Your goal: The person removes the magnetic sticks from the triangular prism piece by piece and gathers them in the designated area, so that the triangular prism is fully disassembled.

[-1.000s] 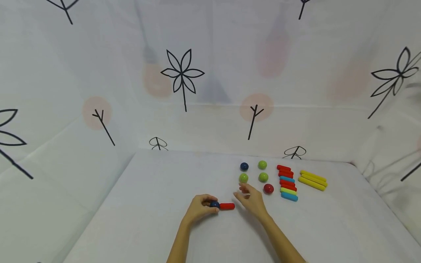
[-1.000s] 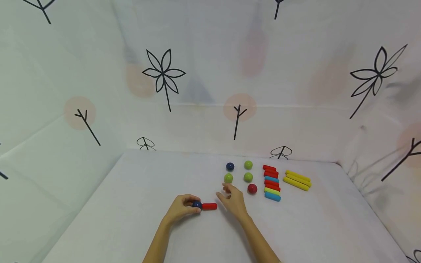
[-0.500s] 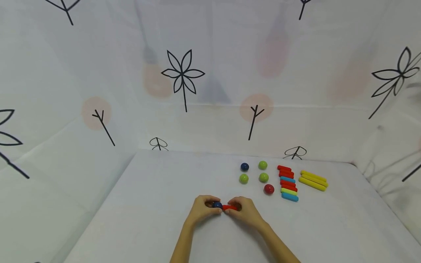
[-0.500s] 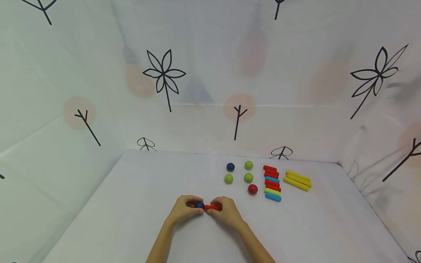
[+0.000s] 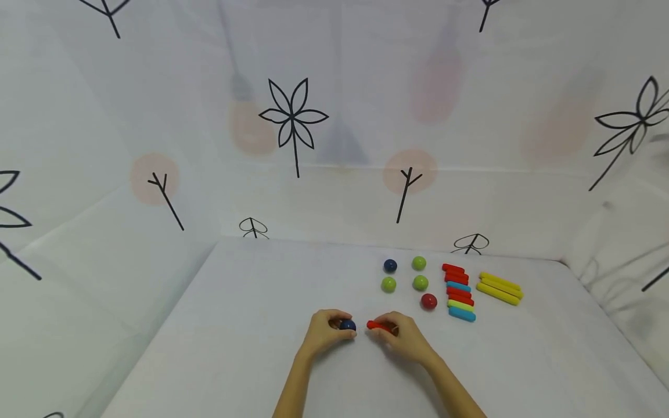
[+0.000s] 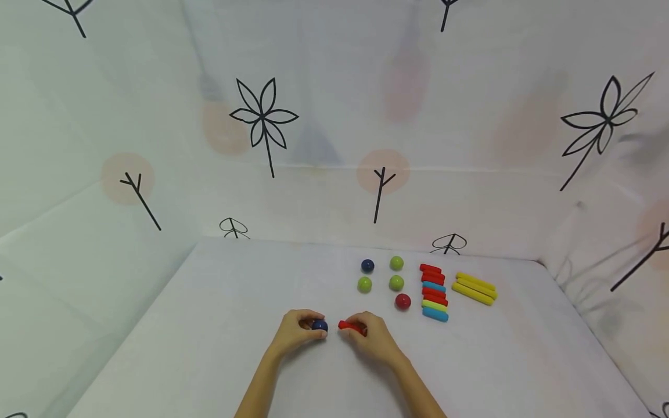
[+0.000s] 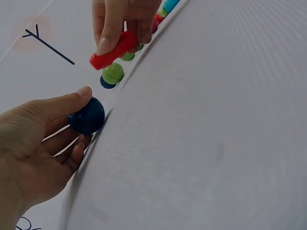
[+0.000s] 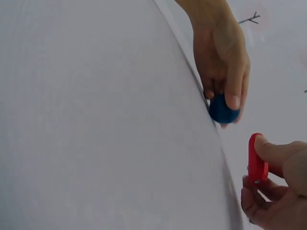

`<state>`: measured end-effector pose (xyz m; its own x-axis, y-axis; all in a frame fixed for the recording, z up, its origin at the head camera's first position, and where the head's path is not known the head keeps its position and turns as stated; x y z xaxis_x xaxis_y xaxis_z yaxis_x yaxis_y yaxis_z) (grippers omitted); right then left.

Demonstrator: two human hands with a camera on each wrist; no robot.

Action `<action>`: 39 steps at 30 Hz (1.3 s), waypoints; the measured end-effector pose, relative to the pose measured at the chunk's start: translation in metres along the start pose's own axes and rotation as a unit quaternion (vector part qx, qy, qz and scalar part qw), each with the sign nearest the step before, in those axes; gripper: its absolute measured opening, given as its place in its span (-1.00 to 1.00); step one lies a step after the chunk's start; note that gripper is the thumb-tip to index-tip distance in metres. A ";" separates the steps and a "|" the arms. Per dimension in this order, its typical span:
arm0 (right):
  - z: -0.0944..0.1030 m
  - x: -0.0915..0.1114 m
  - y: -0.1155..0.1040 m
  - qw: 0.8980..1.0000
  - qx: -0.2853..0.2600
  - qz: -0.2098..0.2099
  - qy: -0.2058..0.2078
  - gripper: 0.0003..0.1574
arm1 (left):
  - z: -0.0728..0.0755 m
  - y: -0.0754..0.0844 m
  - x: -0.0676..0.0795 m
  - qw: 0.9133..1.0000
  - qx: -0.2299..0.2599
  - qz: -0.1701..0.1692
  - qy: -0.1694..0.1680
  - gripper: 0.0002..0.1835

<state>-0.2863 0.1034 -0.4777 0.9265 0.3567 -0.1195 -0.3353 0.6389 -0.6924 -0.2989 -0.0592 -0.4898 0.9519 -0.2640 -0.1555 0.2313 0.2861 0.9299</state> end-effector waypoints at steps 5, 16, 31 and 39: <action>0.031 0.014 0.013 0.999 0.016 -0.028 0.016 -0.68 | -0.003 0.003 0.000 1.000 0.006 -0.009 0.003 -0.65; 0.096 0.042 0.045 0.990 0.089 -0.062 0.089 -0.68 | -0.017 0.010 -0.007 0.999 0.023 -0.020 0.043 -0.63; 0.119 0.068 0.119 0.976 0.108 -0.185 0.038 -0.47 | -0.055 0.012 -0.036 0.991 0.076 -0.041 0.103 -0.65; 0.123 0.071 0.129 0.973 0.093 -0.205 0.043 -0.42 | -0.067 0.018 -0.041 0.988 0.057 -0.059 0.134 -0.65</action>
<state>-0.2844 0.2946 -0.4880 0.9972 -0.0074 0.0751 0.0479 0.8304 -0.5550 -0.3204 0.0191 -0.4887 0.9423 -0.0324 -0.3332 0.3340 0.1593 0.9290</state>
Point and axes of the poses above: each hand's wrist, its own x-axis away from the middle knuckle, its own z-axis out of the back of the hand, y = z × x, the point moved 10 cm from there along -x, towards the middle knuckle, and after that the axes turned 7 degrees about x, right-handed, at the moved point
